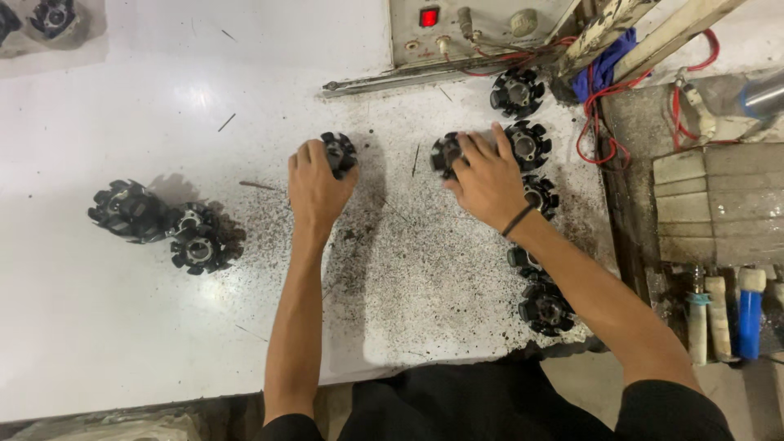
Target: The person uses a soldering iron to solder the terminals of black cylindrical rotor components arranged in rows on a workbench. They then place the soldered components into a plastic tray, arrange additional rotors on the bench, and continue soldering terminals on more components.
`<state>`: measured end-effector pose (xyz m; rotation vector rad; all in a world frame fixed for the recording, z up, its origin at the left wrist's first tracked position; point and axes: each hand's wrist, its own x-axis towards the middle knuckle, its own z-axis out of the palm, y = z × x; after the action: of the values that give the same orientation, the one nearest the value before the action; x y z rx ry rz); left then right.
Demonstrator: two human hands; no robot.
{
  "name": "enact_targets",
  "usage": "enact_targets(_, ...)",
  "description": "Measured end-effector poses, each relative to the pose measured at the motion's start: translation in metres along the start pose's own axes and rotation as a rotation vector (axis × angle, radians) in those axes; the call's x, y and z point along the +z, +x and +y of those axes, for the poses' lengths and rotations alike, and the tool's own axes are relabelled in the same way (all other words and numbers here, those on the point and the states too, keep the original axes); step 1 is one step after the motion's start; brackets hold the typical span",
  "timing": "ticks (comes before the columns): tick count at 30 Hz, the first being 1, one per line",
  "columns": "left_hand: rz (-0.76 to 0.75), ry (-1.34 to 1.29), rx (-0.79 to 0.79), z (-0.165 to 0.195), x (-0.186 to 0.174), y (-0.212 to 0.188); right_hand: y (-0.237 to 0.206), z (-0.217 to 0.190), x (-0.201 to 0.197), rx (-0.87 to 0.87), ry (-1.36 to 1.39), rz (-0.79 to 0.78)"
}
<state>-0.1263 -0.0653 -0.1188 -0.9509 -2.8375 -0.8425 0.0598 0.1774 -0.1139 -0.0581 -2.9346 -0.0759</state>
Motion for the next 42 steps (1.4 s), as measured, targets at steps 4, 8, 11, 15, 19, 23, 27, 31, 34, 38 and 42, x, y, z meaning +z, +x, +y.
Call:
enact_targets(4, -0.285, -0.194, 0.352, 0.045, 0.004, -0.008, 0.039, 0.029, 0.014, 0.044, 0.019, -0.056)
enact_targets(8, -0.478, -0.441, 0.669, 0.085, 0.031, -0.025, 0.028, 0.035, -0.001, -0.012, -0.008, -0.044)
enact_targets(11, -0.402, -0.581, 0.601, 0.082, 0.051, -0.01, -0.019, 0.015, -0.03, -0.058, 0.069, -0.093)
enact_targets(15, -0.176, -0.485, 0.434, 0.075, 0.077, 0.025, -0.063, -0.015, -0.05, -0.044, 0.248, -0.126)
enact_targets(19, -0.17, -0.357, 0.528, 0.088, 0.106, 0.067, -0.049, -0.014, -0.036, 0.027, 0.16, -0.037)
enact_targets(23, -0.131, -0.325, 0.61, 0.09, 0.125, 0.09, -0.026, -0.003, -0.023, 0.057, 0.078, 0.043)
enact_targets(27, -0.079, -0.307, 0.587, 0.083, 0.134, 0.087, -0.01, 0.005, -0.012, 0.103, 0.135, 0.112)
enact_targets(31, -0.089, -0.283, 0.572, 0.084, 0.139, 0.085, -0.002, 0.009, -0.006, 0.125, 0.086, 0.093)
enact_targets(34, -0.109, -0.223, 0.545, 0.09, 0.134, 0.089, -0.003, 0.008, -0.008, 0.114, 0.023, 0.054)
enact_targets(38, -0.084, -0.278, 0.489, 0.074, 0.081, 0.065, -0.03, 0.007, -0.027, 0.05, -0.004, -0.003)
enact_targets(42, 0.036, 0.035, -0.034, 0.002, -0.021, -0.027, -0.077, 0.011, -0.047, 0.093, 0.101, 0.017)
